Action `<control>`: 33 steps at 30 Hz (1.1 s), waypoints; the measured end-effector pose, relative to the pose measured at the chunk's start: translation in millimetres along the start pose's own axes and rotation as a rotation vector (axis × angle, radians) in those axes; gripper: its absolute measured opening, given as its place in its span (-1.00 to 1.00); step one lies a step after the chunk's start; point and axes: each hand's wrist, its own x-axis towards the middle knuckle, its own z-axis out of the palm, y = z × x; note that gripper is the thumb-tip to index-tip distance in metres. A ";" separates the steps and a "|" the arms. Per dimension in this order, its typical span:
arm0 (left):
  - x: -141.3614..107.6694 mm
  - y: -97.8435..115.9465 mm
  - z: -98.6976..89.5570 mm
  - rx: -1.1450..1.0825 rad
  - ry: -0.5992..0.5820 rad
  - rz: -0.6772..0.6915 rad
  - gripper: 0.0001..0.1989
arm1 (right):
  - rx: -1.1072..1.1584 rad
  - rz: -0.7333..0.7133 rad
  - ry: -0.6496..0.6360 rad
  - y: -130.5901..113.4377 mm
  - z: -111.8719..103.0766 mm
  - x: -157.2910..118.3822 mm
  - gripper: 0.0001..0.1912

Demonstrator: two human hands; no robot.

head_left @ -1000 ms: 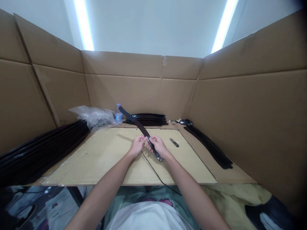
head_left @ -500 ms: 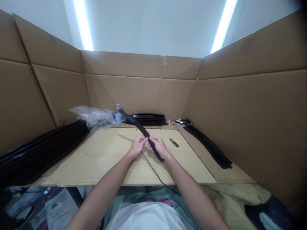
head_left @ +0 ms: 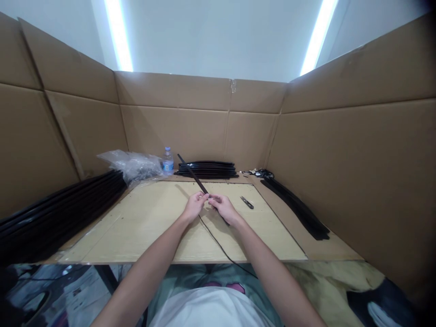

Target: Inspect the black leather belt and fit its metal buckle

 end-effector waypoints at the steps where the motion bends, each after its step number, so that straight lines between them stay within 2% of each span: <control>1: -0.1 0.1 0.0 0.001 -0.010 0.001 -0.63 | -0.017 -0.008 -0.006 -0.6 0.4 0.0 -0.64; 6: -1.0 0.6 0.0 -0.003 -0.050 0.007 -0.63 | -0.072 -0.046 -0.016 -2.7 1.4 -0.5 -0.68; 19: -1.6 3.9 0.0 -0.056 -0.075 0.004 -0.63 | -0.143 0.002 0.036 -0.5 -0.5 -2.8 -0.60; 33: -2.1 3.0 0.6 -0.061 -0.052 -0.011 -0.64 | -0.160 -0.023 0.074 3.6 -3.4 1.8 -0.69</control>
